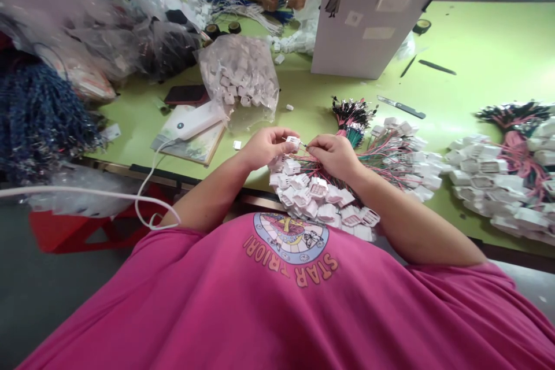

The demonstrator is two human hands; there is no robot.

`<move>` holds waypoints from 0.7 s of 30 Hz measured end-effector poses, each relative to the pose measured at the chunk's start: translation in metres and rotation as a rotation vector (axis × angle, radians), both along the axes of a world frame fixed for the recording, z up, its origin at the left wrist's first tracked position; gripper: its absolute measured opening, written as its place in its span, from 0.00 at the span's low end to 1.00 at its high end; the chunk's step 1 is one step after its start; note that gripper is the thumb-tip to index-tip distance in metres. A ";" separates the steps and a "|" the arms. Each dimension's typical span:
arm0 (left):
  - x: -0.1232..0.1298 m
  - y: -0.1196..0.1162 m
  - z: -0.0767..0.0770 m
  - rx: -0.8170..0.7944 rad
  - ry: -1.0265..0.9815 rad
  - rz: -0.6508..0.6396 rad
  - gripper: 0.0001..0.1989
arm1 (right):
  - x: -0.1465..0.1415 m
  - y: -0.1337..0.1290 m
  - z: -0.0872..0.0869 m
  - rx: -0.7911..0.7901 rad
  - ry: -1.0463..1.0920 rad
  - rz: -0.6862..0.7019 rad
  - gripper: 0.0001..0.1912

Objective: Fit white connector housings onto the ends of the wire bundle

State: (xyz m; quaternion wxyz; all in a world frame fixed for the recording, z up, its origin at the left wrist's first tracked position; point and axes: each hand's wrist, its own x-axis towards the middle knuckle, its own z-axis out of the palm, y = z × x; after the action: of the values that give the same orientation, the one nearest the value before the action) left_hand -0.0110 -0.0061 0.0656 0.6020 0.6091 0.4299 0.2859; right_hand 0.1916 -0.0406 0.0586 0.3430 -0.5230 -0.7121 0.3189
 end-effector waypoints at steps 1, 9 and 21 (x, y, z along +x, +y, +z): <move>0.000 0.000 0.001 -0.003 0.015 0.000 0.23 | 0.000 0.000 0.000 -0.002 -0.013 0.006 0.09; 0.001 0.001 0.004 0.087 0.100 -0.071 0.22 | -0.001 0.002 -0.002 0.015 -0.072 0.013 0.09; 0.005 0.004 0.011 0.217 0.234 -0.109 0.19 | -0.005 0.000 -0.001 -0.078 -0.012 -0.008 0.08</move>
State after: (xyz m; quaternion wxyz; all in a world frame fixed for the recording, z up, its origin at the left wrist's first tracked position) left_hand -0.0064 -0.0022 0.0767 0.4928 0.7222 0.4301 0.2248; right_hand 0.1864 -0.0403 0.0579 0.3193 -0.5409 -0.6990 0.3418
